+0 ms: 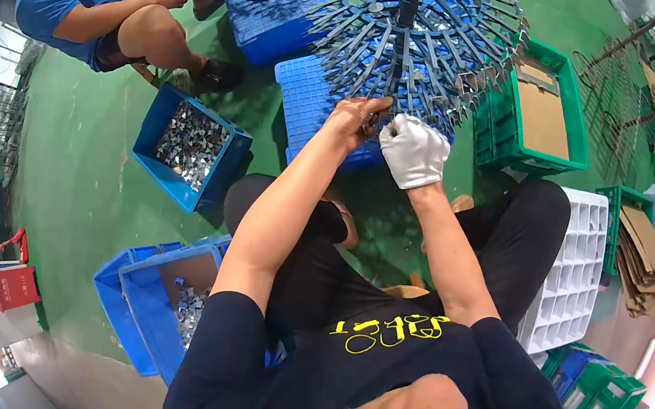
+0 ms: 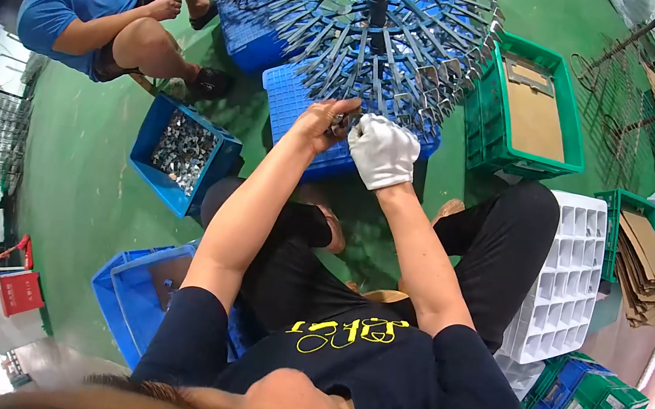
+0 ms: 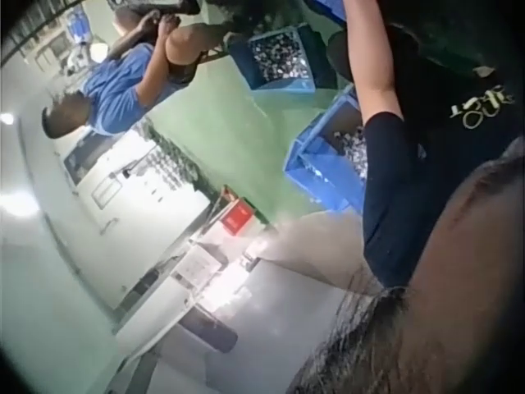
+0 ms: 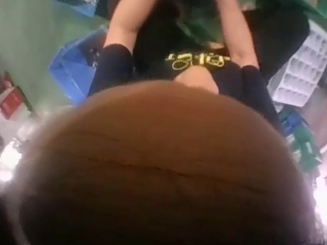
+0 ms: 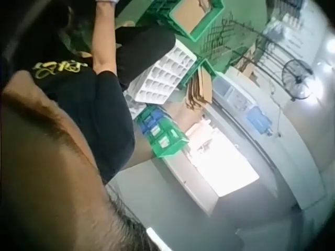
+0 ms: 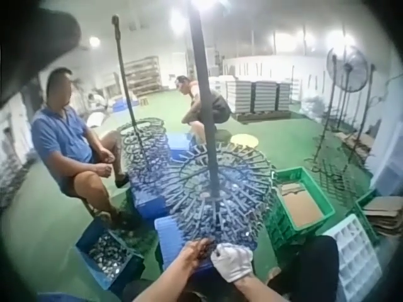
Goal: Assembling small metal components onto a rotating blue industrial rack.
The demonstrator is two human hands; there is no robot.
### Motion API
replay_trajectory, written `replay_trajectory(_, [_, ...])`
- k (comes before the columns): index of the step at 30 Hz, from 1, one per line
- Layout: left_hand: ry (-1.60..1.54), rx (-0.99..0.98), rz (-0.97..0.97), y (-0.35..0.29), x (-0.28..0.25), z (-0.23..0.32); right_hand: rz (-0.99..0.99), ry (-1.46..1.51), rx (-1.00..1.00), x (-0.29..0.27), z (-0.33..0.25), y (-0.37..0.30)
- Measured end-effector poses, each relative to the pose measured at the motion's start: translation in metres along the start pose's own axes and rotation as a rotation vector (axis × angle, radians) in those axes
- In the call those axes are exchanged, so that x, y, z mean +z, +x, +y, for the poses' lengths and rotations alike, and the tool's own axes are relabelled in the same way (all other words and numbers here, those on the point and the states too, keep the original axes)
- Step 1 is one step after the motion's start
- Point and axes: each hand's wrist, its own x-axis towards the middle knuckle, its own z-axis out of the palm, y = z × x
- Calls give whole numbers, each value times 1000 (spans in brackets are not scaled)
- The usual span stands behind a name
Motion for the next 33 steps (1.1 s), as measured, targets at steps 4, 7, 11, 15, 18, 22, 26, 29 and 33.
replay_trajectory(4, [3, -43, 13, -14, -6, 2, -29, 66, 11, -5, 5, -4])
replay_trajectory(7, [22, -186, 18, -39, -12, 10, -28, 136, 11, -8, 10, -9])
replay_trajectory(11, [56, -154, -29, -71, -13, 8, -189, 334, 62, -36, -4, -12])
replay_trajectory(15, [111, -116, -29, -86, 2, 6, -334, 458, 71, -50, 0, -9])
replay_trajectory(18, [153, -85, -18, -93, 14, 6, -422, 511, 64, -55, 4, -7])
replay_trajectory(22, [160, -106, -89, -97, 27, 5, -497, 587, 134, -56, 13, -6])
replay_trajectory(26, [404, 148, -68, -106, 24, -1, -410, 521, 130, -66, 25, -3])
replay_trajectory(29, [425, 223, -47, -101, 31, -1, -349, 548, 203, -65, 31, -6])
replay_trajectory(33, [247, 188, -4, -94, 45, -1, -251, 694, 421, -61, 34, -12])
